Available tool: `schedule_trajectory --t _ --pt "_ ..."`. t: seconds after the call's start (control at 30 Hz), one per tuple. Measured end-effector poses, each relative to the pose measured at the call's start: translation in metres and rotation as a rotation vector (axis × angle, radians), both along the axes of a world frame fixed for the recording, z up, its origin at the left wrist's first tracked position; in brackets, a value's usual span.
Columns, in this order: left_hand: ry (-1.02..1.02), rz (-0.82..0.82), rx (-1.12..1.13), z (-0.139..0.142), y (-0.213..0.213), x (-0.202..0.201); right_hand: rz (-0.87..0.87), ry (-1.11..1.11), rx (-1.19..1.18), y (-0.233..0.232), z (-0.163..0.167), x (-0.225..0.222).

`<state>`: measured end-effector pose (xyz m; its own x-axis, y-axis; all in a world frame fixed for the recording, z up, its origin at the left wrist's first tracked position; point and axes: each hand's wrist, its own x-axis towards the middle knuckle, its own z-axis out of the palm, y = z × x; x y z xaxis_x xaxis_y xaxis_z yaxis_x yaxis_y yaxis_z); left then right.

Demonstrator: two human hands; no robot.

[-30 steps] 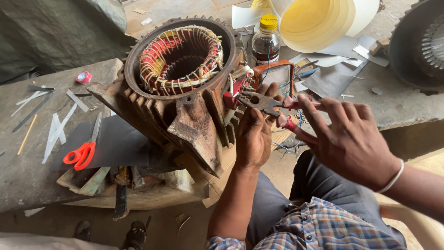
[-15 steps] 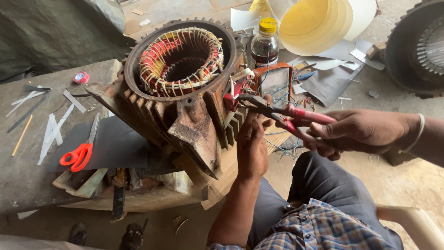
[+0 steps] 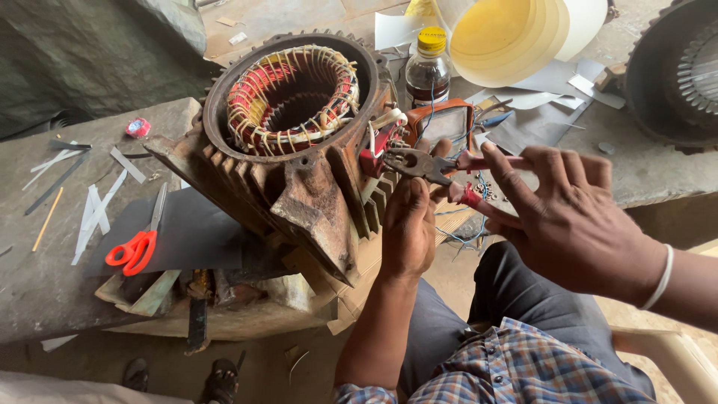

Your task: The person uses pliers to tighten a terminal on an electric motor stator and then connects a multimeter probe to test the connection. The person works at a bench with tools and parts visible.

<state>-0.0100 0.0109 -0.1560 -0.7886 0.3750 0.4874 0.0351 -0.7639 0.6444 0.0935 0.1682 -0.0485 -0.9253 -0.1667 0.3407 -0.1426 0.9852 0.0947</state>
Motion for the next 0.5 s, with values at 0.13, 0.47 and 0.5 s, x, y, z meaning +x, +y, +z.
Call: schedule_trajectory --t 0.13,0.47,0.5 --pt "0.007 -0.015 0.002 -0.001 0.002 -0.002 0.022 0.202 0.163 -0.002 -0.003 0.005" --pt "-0.071 -0.075 0.116 -0.011 0.006 -0.004 0.007 0.131 0.057 -0.006 -0.008 0.009" --pt "-0.093 -0.082 0.150 -0.013 0.007 -0.005 0.015 0.098 0.012 -0.007 -0.007 0.008"
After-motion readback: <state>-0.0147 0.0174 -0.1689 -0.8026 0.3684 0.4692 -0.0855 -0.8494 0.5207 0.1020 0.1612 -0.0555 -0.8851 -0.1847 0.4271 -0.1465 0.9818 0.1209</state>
